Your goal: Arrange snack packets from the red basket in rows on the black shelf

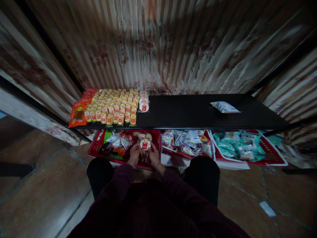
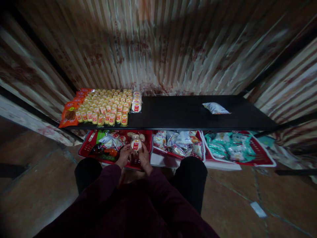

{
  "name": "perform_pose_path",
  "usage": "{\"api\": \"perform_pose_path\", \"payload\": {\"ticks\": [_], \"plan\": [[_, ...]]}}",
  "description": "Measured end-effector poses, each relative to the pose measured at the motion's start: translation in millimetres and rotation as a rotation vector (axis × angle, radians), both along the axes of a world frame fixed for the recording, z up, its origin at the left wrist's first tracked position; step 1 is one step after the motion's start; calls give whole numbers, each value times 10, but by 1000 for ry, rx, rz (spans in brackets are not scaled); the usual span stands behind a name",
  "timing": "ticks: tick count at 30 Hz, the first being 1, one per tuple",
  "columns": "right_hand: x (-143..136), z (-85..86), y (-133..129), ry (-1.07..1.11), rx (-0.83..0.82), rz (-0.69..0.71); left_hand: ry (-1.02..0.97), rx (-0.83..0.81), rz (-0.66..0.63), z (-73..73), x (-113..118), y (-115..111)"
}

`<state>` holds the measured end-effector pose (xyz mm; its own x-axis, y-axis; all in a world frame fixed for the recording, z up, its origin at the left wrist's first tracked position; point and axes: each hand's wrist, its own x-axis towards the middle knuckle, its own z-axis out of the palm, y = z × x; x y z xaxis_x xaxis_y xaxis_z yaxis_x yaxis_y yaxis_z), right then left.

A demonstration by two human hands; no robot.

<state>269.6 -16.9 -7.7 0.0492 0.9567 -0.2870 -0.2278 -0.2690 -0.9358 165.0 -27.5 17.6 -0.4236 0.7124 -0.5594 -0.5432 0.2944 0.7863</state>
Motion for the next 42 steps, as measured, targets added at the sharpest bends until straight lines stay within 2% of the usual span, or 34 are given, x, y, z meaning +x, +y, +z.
{"api": "perform_pose_path", "payload": {"ticks": [5,13,19,24,28,34,38,42], "plan": [[-27,77,-1,11,-15,-52,38,49,8,57,12,26],[7,74,56,-79,57,-109,139,133,-82,132,9,55],[-13,267,90,-185,212,-159,229,199,-132,247,-10,100],[-29,437,172,-331,310,-195,358,243,-116,335,-12,178],[-29,512,249,-394,355,-190,481,316,-117,335,-26,275],[-26,484,400,-388,375,-187,529,334,-135,330,-30,380],[-9,499,472,-394,401,-170,564,328,-125,394,-24,408],[14,586,533,-402,433,-154,596,342,-157,499,-30,444]]}}
